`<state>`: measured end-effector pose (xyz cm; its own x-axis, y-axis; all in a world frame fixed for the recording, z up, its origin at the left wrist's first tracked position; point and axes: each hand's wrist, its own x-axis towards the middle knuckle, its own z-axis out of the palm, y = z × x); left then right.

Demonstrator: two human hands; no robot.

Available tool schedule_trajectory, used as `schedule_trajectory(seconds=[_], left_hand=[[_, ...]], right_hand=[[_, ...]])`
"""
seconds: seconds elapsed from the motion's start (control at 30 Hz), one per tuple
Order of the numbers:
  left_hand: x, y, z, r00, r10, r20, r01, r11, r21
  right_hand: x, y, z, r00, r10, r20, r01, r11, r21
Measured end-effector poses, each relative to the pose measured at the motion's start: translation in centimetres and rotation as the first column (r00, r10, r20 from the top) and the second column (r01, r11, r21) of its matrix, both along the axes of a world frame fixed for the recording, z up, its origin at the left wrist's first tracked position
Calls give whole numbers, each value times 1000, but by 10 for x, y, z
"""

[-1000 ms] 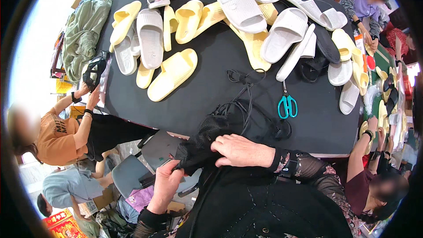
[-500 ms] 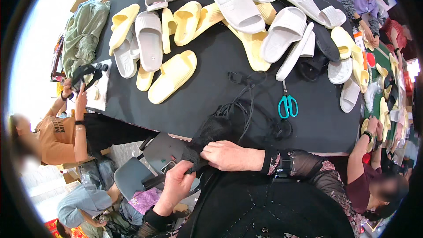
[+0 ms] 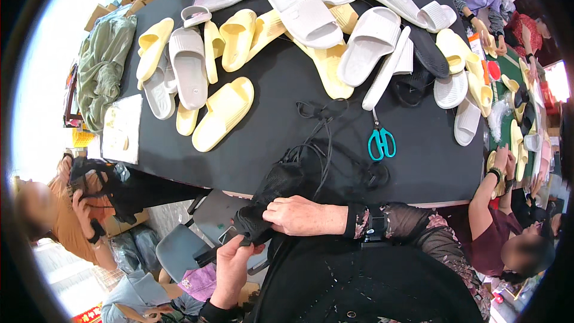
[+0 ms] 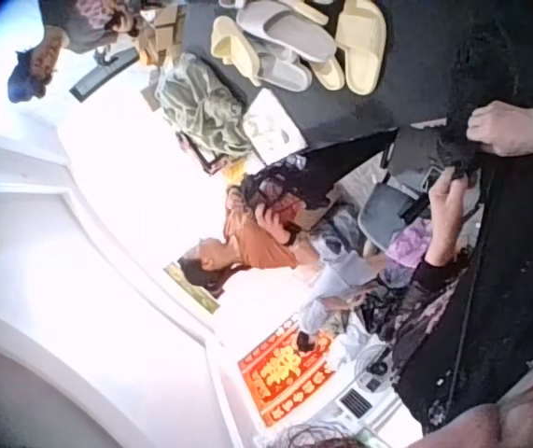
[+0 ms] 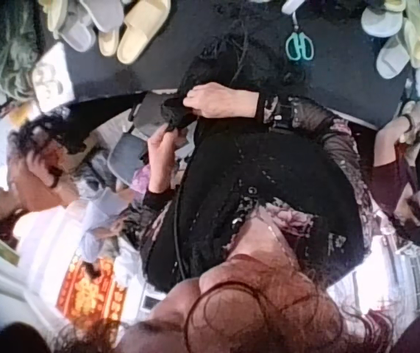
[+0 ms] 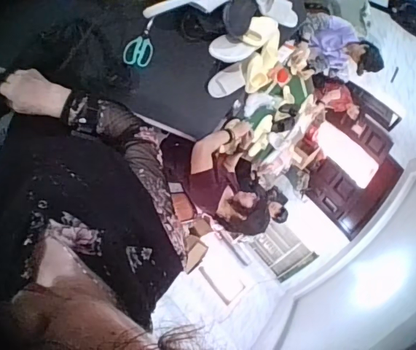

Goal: Trimming and assembling slipper components in a workshop.

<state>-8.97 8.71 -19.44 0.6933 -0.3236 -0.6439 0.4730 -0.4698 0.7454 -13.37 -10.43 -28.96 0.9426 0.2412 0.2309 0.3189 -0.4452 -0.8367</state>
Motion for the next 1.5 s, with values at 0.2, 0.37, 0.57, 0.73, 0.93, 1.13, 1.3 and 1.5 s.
schedule_trajectory(seconds=[0.2, 0.37, 0.57, 0.73, 0.93, 1.13, 1.3, 1.5], left_hand=[[12, 11, 5, 924, 73, -375, -263, 835, -484], [21, 29, 29, 835, -58, -547, -74, 973, -216], [31, 21, 58, 679, -281, -678, 281, 953, -114], [40, 33, 52, 525, -314, -791, 464, 885, -44], [61, 29, 44, 303, -223, -926, 485, 873, -51], [85, 47, 36, 259, -316, -913, 625, 775, -91], [96, 30, 45, 252, -369, -895, 744, 665, -64], [106, 6, 41, 242, -412, -878, 842, 539, -21]], right_hand=[[0, 1, 0, 998, 55, 8, -55, 998, 9], [-5, -2, -1, 980, 187, -66, -187, 982, 1], [-39, -55, 17, 981, 112, -158, -54, 942, 333], [-125, -99, 7, 691, -244, -680, 672, 562, 482], [-292, -20, -33, 44, -420, -906, 994, -76, 83], [-323, -2, -22, 159, -512, -844, 917, -240, 318], [-333, -91, 40, 337, -607, -720, 636, -417, 649], [-333, -259, 90, 414, -698, -585, 312, -495, 811]])
